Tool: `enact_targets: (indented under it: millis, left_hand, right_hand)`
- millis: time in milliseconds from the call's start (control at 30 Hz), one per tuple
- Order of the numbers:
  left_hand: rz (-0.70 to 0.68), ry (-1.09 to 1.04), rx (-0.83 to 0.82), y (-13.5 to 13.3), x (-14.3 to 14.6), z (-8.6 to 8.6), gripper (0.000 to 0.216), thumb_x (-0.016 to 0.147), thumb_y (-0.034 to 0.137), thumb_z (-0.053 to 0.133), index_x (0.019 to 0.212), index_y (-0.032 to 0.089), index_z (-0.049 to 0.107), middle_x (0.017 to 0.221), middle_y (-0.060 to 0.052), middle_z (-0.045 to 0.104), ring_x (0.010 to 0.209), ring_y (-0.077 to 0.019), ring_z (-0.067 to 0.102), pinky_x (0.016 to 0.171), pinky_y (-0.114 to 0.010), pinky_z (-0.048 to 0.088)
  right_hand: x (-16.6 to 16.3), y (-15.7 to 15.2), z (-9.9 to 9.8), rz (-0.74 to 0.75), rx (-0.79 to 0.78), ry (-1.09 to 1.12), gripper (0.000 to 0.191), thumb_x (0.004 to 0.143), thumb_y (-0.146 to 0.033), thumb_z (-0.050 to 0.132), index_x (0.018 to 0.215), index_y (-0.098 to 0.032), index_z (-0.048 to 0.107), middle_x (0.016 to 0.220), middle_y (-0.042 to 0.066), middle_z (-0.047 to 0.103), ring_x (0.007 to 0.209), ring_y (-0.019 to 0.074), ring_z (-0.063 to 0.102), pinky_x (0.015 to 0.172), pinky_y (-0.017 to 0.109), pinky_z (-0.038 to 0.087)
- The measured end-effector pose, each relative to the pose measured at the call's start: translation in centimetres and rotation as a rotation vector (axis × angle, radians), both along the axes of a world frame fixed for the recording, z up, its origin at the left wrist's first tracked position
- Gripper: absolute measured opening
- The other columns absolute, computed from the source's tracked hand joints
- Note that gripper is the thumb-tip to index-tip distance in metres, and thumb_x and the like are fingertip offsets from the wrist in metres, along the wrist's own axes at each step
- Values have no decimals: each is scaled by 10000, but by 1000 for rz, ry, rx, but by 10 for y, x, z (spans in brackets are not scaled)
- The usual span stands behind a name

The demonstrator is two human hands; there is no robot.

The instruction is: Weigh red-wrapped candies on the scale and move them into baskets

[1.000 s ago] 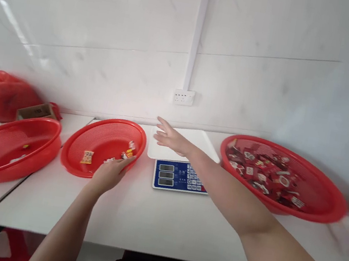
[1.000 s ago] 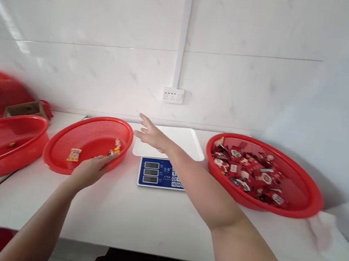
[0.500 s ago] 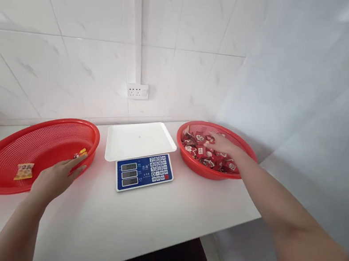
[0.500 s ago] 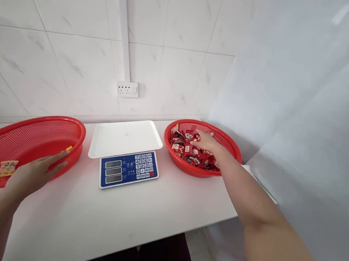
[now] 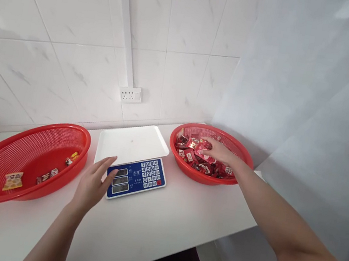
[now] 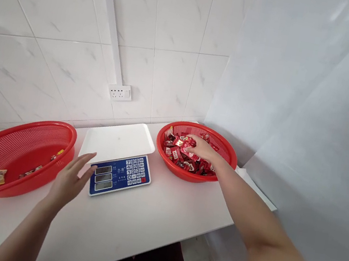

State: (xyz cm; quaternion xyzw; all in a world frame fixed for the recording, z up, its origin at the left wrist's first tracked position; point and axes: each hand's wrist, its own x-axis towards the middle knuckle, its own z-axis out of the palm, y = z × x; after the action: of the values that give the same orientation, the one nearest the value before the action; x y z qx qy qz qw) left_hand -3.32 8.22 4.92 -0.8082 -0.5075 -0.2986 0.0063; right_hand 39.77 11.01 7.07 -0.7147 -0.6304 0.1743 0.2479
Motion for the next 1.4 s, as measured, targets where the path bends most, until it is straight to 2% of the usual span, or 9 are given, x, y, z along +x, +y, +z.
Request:
enact_targets:
  millis: [267,367,467,767,967,1067,1167,1267,1400]
  left_hand:
    - [-210,-79,-22,-9,28,-14,344,929,364,394,1197,215,551,1197,-70,613,1085,-198,590,872,-300,519]
    - [-204,-103,-61,-12,28,-18,333,927,370,397,1176,229,566,1178,-65,626,1052,-198,609,813,-287,543]
    - [-225,-125,-78,-17,27,-24,307,923,354,414,1141,227,589,1116,-63,655,1017,-192,624,767,-268,551]
    - [-404,-210,-161,-36,45,-54,259,910,271,428,1042,239,648,948,-68,707,879,-189,664,765,-286,534]
    - [-502,-340,-528,-46,62,-56,276,885,351,469,1084,262,637,1006,-79,689,932,-207,636,830,-332,508]
    - [-518,-545,-832,-46,84,-48,402,847,418,529,1215,257,558,1094,-88,646,956,-203,620,840,-352,508]
    - [-547,-769,-1120,-40,120,-34,606,806,465,583,1339,223,425,1283,-155,516,1050,-234,581,859,-393,497]
    - [-517,-972,-1280,-25,163,-19,675,780,490,610,1364,240,380,1431,-166,350,1254,-271,428,948,-417,431]
    - [-411,-1121,-1322,3,219,-9,596,754,505,622,1292,358,412,1445,-70,361,1359,-292,257,966,-544,356]
  right_hand:
    - [26,6,1,-244,199,9,503,799,-436,531,1239,-192,508,1258,99,564,1112,255,535,916,366,413]
    - [27,3,4,-281,201,11,399,807,-496,498,1039,-188,599,1000,75,664,905,234,606,772,324,459]
    - [24,1,9,-302,191,23,372,822,-523,454,871,-190,611,754,39,652,709,198,602,641,285,446]
    - [25,7,10,-350,218,46,386,832,-524,433,887,-190,618,784,64,672,740,217,599,675,305,442]
    - [46,9,3,-311,159,160,429,882,-504,377,1067,-219,638,1035,70,686,929,227,633,769,317,491]
    - [73,0,2,-459,186,162,424,814,-420,527,1163,-186,585,1285,117,552,1208,307,472,953,421,415]
    - [96,-18,-4,-619,160,226,599,675,-315,679,1228,-152,518,1395,177,417,1310,386,311,996,524,364]
    - [102,-37,-18,-672,54,431,589,626,-279,707,1168,-129,531,1288,223,518,1194,390,472,876,534,474]
    - [89,-54,-35,-584,-57,777,236,662,-151,578,896,-145,598,898,146,710,849,283,680,702,412,574]
